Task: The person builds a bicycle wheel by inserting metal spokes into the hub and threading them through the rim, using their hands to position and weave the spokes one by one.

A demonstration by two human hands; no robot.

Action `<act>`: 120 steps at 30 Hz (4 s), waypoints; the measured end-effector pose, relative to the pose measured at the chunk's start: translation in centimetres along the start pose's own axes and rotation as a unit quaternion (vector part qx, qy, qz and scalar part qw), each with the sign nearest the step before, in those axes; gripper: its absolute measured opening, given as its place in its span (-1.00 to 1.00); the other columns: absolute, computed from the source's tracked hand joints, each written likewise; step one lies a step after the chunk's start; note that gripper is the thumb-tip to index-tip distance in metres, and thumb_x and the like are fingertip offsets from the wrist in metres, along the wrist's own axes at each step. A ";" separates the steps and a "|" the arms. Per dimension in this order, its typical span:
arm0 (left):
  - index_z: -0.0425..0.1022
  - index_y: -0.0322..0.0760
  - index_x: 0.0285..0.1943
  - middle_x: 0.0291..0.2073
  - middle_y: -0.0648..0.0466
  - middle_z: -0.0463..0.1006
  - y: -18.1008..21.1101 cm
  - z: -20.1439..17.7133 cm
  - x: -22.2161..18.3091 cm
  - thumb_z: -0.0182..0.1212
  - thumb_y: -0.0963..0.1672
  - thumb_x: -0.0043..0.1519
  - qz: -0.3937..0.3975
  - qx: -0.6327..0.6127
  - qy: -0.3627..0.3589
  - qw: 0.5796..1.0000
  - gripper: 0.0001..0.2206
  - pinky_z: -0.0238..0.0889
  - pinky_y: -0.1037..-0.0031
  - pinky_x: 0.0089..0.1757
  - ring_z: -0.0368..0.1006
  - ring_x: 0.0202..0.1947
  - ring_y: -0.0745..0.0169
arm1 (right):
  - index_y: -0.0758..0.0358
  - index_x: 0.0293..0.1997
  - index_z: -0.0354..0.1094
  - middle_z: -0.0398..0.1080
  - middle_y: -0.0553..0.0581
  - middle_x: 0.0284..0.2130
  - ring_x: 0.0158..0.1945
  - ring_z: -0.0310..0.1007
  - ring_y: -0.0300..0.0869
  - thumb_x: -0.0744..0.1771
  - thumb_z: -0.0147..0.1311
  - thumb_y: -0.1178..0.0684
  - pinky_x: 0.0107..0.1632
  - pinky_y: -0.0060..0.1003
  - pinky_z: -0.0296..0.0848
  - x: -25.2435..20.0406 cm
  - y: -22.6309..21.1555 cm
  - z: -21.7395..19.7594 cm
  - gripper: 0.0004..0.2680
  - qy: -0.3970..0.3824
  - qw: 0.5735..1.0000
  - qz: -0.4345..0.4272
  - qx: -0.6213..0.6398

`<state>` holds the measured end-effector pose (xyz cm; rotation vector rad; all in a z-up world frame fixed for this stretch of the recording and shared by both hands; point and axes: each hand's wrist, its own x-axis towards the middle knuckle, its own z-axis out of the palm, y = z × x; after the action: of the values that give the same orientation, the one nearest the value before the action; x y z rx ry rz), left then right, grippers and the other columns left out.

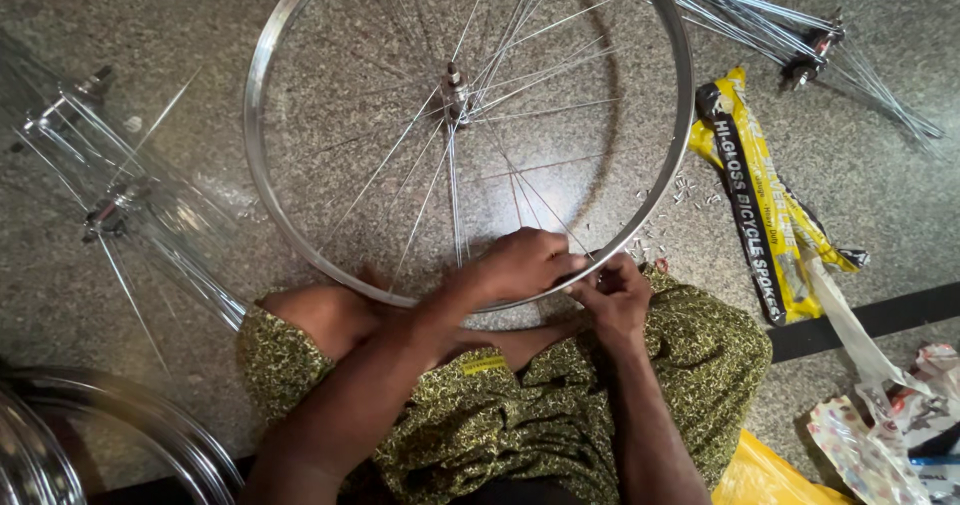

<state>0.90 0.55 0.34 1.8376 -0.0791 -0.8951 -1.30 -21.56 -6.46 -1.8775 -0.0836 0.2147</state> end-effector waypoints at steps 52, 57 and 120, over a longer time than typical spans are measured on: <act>0.33 -0.13 0.37 -0.11 -0.17 0.60 -6.8 5.6 -5.0 0.01 -0.17 0.19 -0.086 0.122 0.239 0.959 -0.51 0.49 0.08 -0.23 0.62 -0.27 -0.14 | 0.10 -0.10 0.50 0.60 0.11 -0.32 -0.38 0.62 -0.14 0.37 0.01 0.01 -0.24 -0.25 0.67 1.0 -7.1 4.6 -0.86 -0.353 0.907 0.107 -0.201; 0.43 -0.24 0.16 -0.09 -0.25 0.59 -6.2 4.7 -4.9 0.12 -0.13 0.22 -0.105 0.202 0.198 0.953 -0.68 0.38 -0.05 -0.11 0.52 -0.10 -0.33 | 0.29 -0.25 0.48 0.56 0.26 -0.43 -0.37 0.58 -0.03 0.27 0.16 0.09 -0.25 -0.16 0.56 0.7 -2.2 5.8 -0.89 -0.299 0.944 0.030 -0.136; 0.48 -0.34 -0.03 -0.25 -0.17 0.62 5.6 -32.8 31.6 0.16 -0.20 0.19 -0.054 0.289 0.355 0.887 -0.81 0.36 0.05 -0.13 0.60 -0.24 -0.08 | 0.30 -0.16 0.54 0.54 0.19 -0.26 -0.22 0.57 0.00 0.31 0.08 0.20 -0.12 -0.14 0.57 3.2 -0.8 7.0 -0.88 -0.322 0.937 0.134 -0.028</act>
<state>45.43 9.53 -6.23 2.6527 0.2448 -0.2143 0.57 -14.25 -8.12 -1.8025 -0.2819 1.0204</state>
